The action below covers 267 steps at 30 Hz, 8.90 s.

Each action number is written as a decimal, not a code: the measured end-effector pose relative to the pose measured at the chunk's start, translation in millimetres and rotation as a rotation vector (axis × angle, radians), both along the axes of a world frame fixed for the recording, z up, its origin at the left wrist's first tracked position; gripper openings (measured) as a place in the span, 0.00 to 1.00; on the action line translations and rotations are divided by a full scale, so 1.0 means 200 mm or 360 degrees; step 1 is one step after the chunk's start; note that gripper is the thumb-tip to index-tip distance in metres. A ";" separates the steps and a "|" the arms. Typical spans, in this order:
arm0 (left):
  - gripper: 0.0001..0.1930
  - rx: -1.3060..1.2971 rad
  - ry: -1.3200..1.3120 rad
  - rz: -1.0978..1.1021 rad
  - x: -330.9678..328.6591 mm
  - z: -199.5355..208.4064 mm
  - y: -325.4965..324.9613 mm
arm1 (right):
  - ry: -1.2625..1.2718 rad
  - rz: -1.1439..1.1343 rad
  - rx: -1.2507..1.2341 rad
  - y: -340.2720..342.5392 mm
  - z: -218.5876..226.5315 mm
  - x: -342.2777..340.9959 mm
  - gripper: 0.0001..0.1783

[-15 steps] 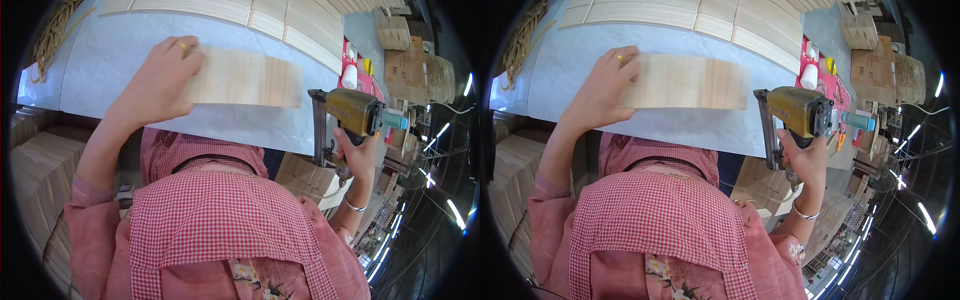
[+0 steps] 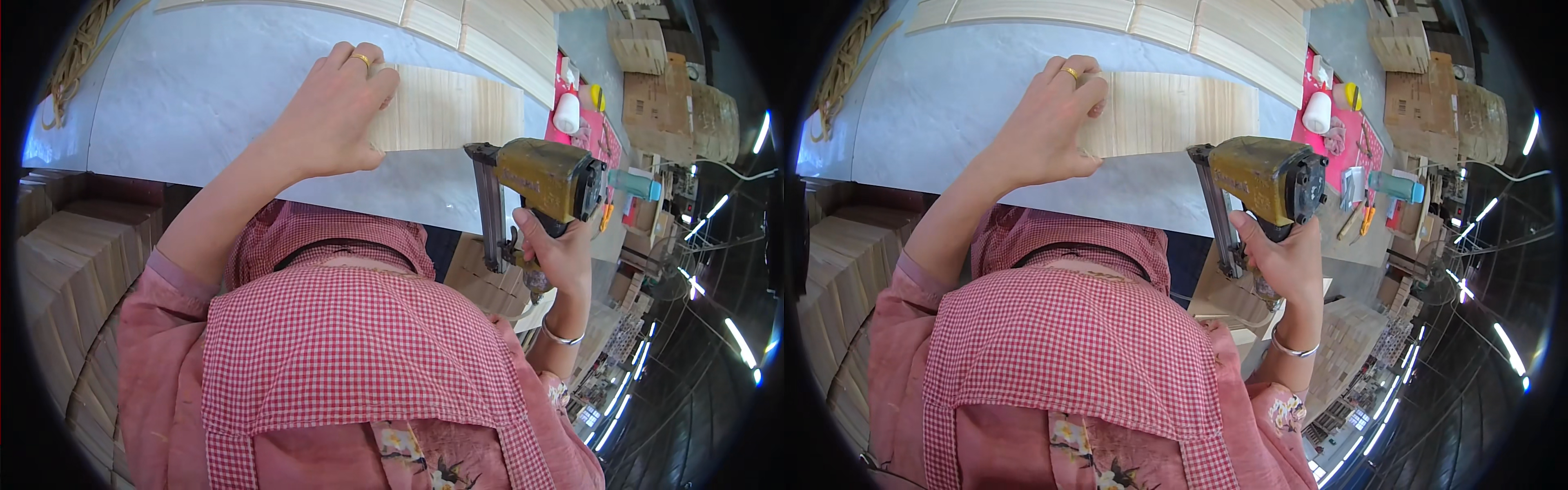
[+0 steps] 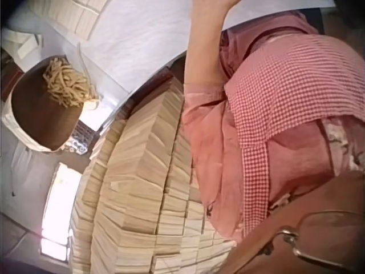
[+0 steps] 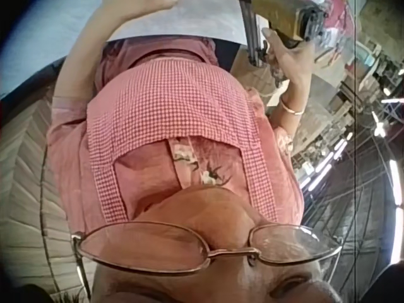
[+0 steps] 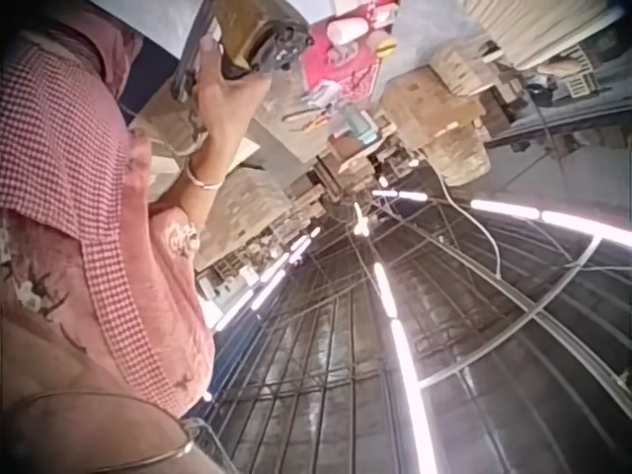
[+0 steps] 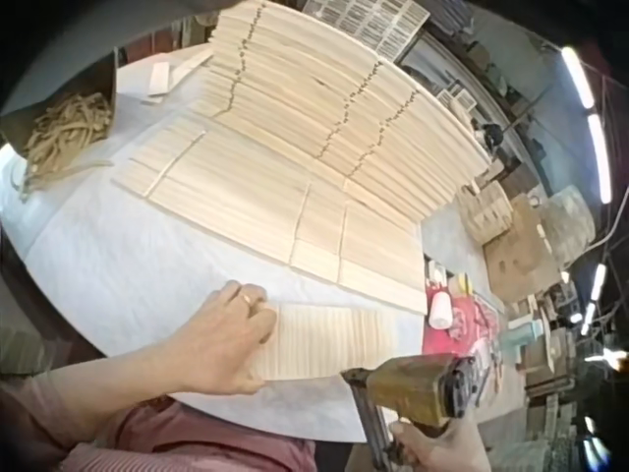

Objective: Assemble wooden boxes by gluing and stapling pieces together.

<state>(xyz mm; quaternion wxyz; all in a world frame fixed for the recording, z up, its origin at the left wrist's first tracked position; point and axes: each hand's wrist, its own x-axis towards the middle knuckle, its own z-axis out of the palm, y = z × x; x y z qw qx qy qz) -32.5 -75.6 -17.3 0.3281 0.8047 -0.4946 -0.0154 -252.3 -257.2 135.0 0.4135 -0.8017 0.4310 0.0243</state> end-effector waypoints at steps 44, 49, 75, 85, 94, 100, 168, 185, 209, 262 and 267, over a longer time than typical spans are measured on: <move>0.40 -0.0745 0.0682 -0.0113 0.04 -0.22 0.27 | 0.0005 0.0166 -0.0151 0.54 -0.06 0.18 0.15; 0.46 -0.0822 0.0681 -0.0056 0.03 -0.23 0.29 | -0.0215 0.0214 -0.0121 0.53 -0.06 0.29 0.15; 0.34 -0.0988 0.0389 0.0751 -0.01 -0.25 0.46 | 0.0174 0.0480 -0.0150 0.28 0.05 0.68 0.24; 0.33 -0.0941 0.0484 0.0719 -0.02 -0.26 0.46 | 0.0355 0.0361 -0.0052 0.26 0.06 0.71 0.18; 0.32 -0.0855 0.0502 0.0742 -0.02 -0.24 0.46 | -0.0004 0.0383 -0.0134 0.23 0.03 0.67 0.13; 0.28 -0.0722 0.0249 0.0616 -0.03 -0.17 0.41 | 0.0108 0.0113 -0.0323 0.01 0.11 0.57 0.13; 0.31 -0.3470 0.0977 0.3767 -3.29 -1.15 2.58 | -0.0144 0.1401 -0.1095 -0.43 -1.05 0.37 0.30; 0.10 -0.0834 0.2226 0.2728 -1.44 -1.09 1.99 | -0.0700 0.0501 -0.1412 -0.77 -0.81 0.40 0.23; 0.16 0.0992 -0.0805 0.0908 1.01 0.01 0.71 | -0.0053 0.1022 -0.1232 -0.87 -0.49 0.40 0.10; 0.38 -0.0195 0.1286 0.0435 0.20 -0.03 0.63 | -0.0891 0.1400 -0.1123 0.18 -0.77 0.61 0.14; 0.48 -0.0174 0.1248 0.0257 0.19 -0.08 0.68 | -0.0807 0.1411 -0.1105 0.19 -0.75 0.61 0.14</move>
